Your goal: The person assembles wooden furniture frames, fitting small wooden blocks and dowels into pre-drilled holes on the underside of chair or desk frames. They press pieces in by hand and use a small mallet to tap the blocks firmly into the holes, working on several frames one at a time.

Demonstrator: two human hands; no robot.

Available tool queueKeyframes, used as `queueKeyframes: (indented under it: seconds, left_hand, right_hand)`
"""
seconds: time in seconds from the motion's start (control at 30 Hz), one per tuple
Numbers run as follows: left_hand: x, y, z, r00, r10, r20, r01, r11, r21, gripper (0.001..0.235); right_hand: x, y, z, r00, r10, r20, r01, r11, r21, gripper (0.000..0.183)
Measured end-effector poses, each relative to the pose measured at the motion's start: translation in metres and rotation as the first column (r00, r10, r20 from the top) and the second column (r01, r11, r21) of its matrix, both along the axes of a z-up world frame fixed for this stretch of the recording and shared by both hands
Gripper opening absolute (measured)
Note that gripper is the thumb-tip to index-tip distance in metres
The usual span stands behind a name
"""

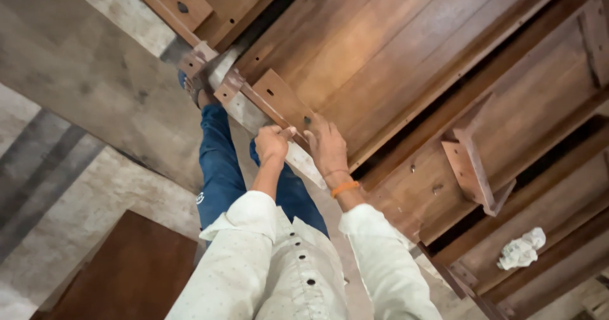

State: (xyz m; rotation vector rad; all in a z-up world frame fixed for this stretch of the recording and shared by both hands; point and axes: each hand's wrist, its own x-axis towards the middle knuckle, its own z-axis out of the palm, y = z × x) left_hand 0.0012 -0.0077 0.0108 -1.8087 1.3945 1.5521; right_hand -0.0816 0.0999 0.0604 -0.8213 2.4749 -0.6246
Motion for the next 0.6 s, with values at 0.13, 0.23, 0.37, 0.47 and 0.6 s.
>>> queueKeyframes:
  seconds: [0.13, 0.23, 0.37, 0.47, 0.6]
  left_hand:
    - [0.006, 0.004, -0.012, 0.999, -0.047, -0.002, 0.047, 0.999, 0.007, 0.030]
    - [0.022, 0.011, -0.033, 0.982, -0.136, -0.131, 0.129, 0.990, -0.063, 0.045]
    - [0.026, -0.011, 0.022, 0.995, -0.037, -0.096, 0.063, 0.959, 0.277, 0.068]
    - [0.044, -0.009, 0.037, 0.910, 0.297, -0.288, -0.068, 0.793, 0.605, 0.077]
    - [0.052, 0.000, 0.053, 0.830, 0.446, -0.335, -0.075, 0.684, 0.726, 0.077]
  right_hand:
    - [0.037, 0.022, 0.030, 0.933, -0.224, 0.282, 0.227, 0.974, 0.021, 0.031]
    - [0.064, 0.032, 0.040, 0.777, -0.361, 0.516, 0.453, 0.889, -0.060, 0.029]
    - [0.087, 0.040, 0.045, 0.681, -0.472, 0.560, 0.612, 0.787, -0.080, 0.027]
    - [0.094, 0.036, 0.059, 0.636, -0.439, 0.634, 0.649, 0.749, -0.133, 0.026]
    - [0.085, 0.022, 0.087, 0.879, -0.285, 0.383, 0.399, 0.879, -0.261, 0.028]
